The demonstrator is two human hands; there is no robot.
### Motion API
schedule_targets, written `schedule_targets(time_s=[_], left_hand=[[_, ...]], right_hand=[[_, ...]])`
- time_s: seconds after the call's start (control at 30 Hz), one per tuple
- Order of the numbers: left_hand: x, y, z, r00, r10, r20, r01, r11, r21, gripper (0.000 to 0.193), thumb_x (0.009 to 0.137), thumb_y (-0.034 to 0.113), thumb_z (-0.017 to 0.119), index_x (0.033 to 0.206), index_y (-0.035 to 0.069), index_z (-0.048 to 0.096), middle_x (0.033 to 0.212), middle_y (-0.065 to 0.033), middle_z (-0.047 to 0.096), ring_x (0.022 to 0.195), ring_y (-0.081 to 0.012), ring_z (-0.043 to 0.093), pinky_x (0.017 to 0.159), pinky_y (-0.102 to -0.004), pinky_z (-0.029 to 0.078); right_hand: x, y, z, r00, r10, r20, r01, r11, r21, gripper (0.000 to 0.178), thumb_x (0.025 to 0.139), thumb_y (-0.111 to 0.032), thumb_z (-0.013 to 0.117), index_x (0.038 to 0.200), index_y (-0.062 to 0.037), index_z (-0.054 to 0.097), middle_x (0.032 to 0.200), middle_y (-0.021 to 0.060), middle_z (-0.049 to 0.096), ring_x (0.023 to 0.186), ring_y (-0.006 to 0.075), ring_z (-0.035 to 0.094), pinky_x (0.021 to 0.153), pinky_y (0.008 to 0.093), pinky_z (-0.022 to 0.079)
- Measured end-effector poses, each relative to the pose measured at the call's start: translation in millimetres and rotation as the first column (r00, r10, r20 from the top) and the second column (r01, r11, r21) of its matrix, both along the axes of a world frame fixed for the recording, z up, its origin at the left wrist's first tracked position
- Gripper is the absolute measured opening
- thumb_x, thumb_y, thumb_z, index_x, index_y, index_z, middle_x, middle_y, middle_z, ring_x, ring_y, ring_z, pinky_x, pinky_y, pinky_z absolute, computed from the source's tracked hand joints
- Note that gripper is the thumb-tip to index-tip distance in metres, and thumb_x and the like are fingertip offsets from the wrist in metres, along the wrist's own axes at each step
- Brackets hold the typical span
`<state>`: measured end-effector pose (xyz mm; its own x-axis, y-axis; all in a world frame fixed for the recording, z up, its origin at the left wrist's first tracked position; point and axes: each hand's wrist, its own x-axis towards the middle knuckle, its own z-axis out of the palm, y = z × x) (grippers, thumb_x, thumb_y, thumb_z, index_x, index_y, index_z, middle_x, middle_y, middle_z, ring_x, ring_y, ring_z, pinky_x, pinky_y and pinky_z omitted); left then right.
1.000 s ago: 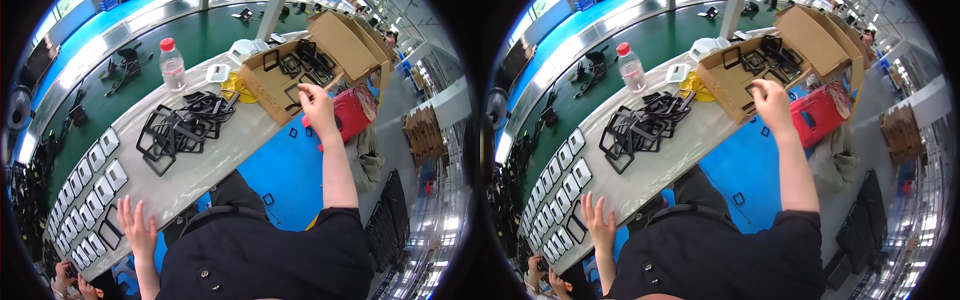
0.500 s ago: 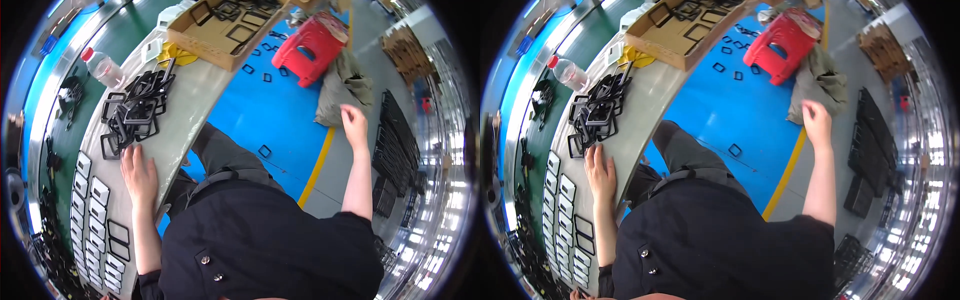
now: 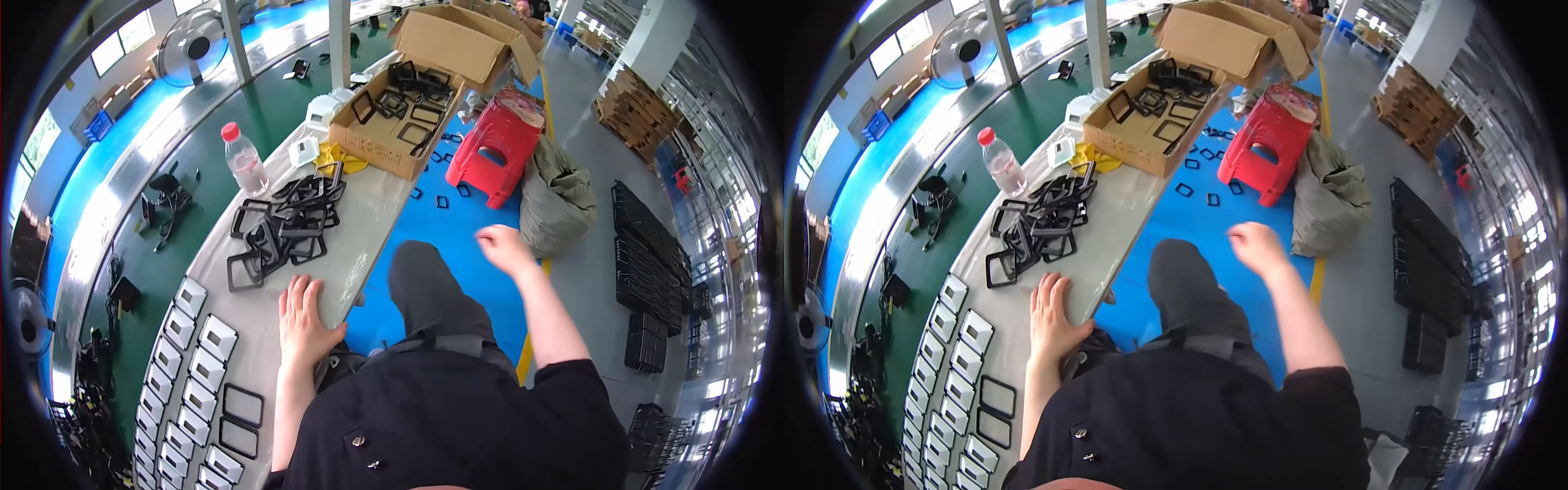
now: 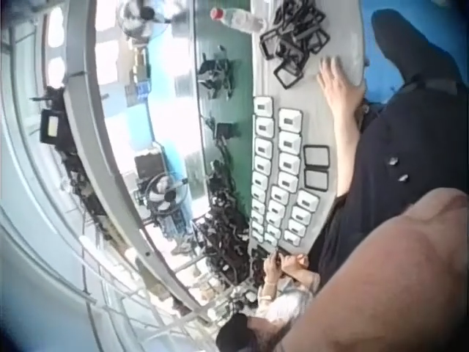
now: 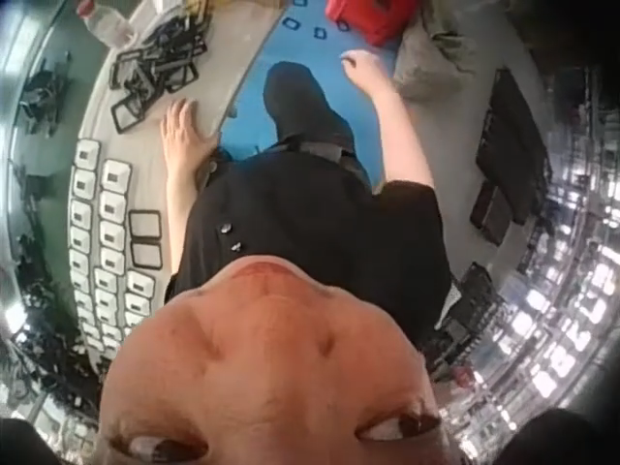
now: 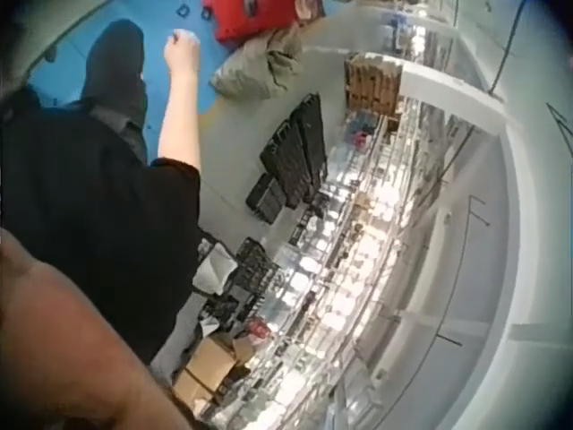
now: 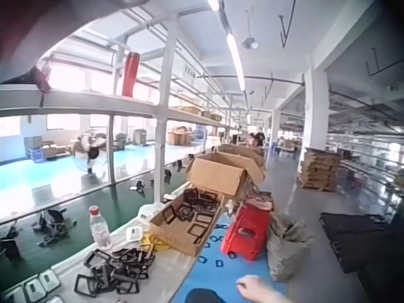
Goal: Assembling plastic and metal components for light fixtures at a factory workbench.
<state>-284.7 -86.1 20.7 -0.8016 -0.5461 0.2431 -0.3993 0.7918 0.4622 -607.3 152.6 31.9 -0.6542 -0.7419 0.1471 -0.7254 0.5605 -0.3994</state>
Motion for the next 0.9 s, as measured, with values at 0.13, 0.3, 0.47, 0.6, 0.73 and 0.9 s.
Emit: schedule_targets(time_s=[0.13,0.3,0.47,0.6,0.73,0.9], left_hand=[[-3.7,2.3,3.6,1.000,-0.007,0.022,0.008,1.000,-0.015,0.074,0.056,0.025,0.079,0.121,0.007,0.049,0.135,-0.0159,0.043,0.135,-0.0326,0.032,0.112,-0.0466,0.024],[-11.3,3.7,4.5,0.994,0.069,0.086,-0.063,0.996,-0.069,0.068,0.057,0.022,0.078,0.117,0.005,0.051,0.135,-0.0174,0.044,0.134,-0.0363,0.034,0.110,-0.0473,0.029],[-79.5,22.1,25.3,0.982,-0.082,0.171,0.118,0.970,-0.214,0.051,0.069,0.011,0.067,0.117,0.004,0.051,0.134,-0.0197,0.045,0.130,-0.0417,0.038,0.106,-0.0524,0.032],[-228.3,19.0,38.5,0.856,-0.389,0.342,0.497,0.803,-0.330,0.043,0.072,0.000,0.063,0.115,0.001,0.054,0.124,-0.0192,0.052,0.120,-0.0415,0.050,0.095,-0.0493,0.045],[-299.6,1.5,8.0,0.778,-0.349,0.523,0.550,0.780,-0.298,0.039,0.074,0.002,0.060,0.113,0.005,0.058,0.129,-0.0166,0.052,0.123,-0.0372,0.049,0.098,-0.0470,0.039],[-280.2,-29.7,-5.1,0.730,-0.324,0.602,0.619,0.686,-0.381,0.016,0.075,0.005,0.059,0.088,0.011,0.066,0.122,-0.0132,0.060,0.115,-0.0371,0.051,0.099,-0.0493,0.033]], right_hand=[[30.8,-86.8,-24.7,0.967,0.239,0.085,-0.226,0.964,-0.139,0.021,0.080,-0.020,0.055,0.090,-0.0099,0.071,0.093,0.0171,0.067,0.090,0.0353,0.064,0.079,0.0449,0.051],[13.0,-107.6,-118.3,0.875,0.294,0.385,-0.319,0.948,0.000,0.024,0.080,-0.024,0.060,0.097,-0.0096,0.070,0.096,0.0151,0.068,0.092,0.0334,0.064,0.079,0.0434,0.051],[-49.9,-24.1,-285.2,0.358,-0.233,0.904,0.300,0.946,0.125,0.029,0.076,-0.028,0.062,0.095,-0.0072,0.071,0.099,0.0178,0.069,0.090,0.0284,0.067,0.076,0.0399,0.052],[-79.5,65.7,-450.5,-0.399,-0.392,0.829,0.547,0.623,0.559,0.023,0.082,-0.029,0.062,0.091,-0.0083,0.064,0.078,0.0077,0.057,0.064,0.0201,0.053,0.053,0.0366,0.044],[-84.7,91.4,-540.2,-0.332,-0.748,0.575,0.445,0.413,0.794,0.033,0.082,-0.028,0.063,0.104,-0.0031,0.062,0.078,0.0130,0.055,0.058,0.0216,0.047,0.049,0.0403,0.040],[-99.7,77.3,-585.0,-0.549,-0.492,0.676,0.529,0.422,0.736,0.092,0.082,-0.042,0.066,0.150,-0.0194,0.008,0.152,0.0185,0.024,0.136,0.0367,0.029,0.098,0.0547,0.034]])
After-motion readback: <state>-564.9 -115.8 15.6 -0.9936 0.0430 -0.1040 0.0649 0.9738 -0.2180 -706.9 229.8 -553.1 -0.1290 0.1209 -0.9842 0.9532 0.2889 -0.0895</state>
